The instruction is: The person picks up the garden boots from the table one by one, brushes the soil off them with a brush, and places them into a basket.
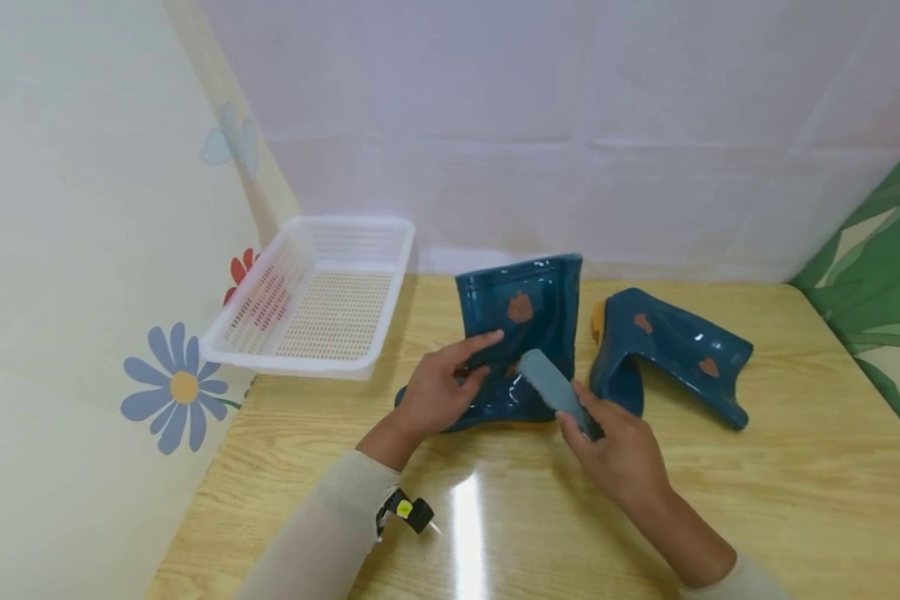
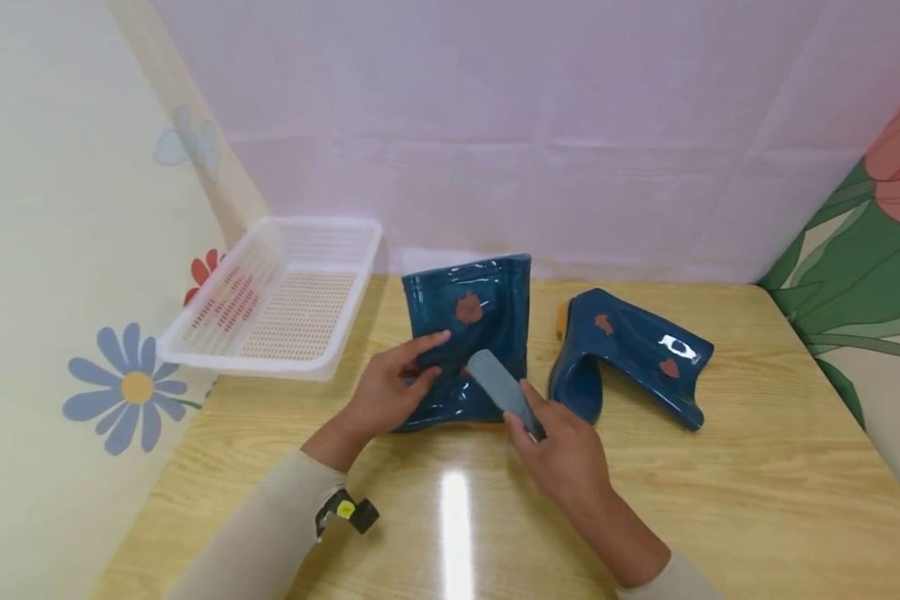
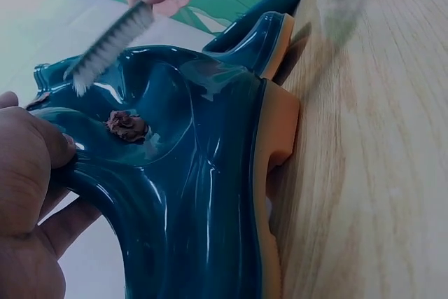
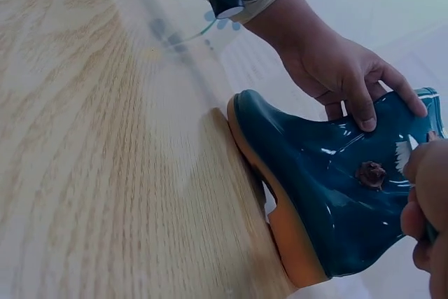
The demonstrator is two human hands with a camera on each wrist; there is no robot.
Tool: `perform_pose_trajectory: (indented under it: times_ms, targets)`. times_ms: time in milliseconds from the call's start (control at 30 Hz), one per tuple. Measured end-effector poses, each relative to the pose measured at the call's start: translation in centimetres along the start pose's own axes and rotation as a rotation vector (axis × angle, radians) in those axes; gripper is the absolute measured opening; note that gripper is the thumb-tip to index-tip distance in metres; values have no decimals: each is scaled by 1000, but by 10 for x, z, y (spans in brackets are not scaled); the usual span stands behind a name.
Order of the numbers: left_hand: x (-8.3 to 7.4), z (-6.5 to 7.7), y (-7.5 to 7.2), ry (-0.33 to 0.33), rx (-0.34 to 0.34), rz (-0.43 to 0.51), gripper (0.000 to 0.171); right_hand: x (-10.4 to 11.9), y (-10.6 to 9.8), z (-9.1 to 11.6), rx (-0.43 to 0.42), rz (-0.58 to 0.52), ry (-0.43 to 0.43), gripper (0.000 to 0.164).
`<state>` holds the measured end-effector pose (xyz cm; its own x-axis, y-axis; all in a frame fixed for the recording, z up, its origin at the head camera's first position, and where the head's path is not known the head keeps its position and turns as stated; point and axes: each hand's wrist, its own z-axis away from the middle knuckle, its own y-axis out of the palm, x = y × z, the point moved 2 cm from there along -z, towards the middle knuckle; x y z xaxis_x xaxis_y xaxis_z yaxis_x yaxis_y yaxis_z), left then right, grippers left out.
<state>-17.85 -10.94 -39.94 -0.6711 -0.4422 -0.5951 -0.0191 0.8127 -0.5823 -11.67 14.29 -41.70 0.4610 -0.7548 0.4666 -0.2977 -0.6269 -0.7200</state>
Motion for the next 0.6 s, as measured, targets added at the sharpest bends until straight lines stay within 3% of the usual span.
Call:
perform_pose_trajectory:
  times_ms: [400, 600]
  targets:
    - [1, 0, 1, -19, 3, -8, 54, -3, 10, 1, 177, 47, 82, 50]
    - [2, 0, 2, -19, -13, 7, 54, -5, 4, 5, 107, 33, 31, 49]
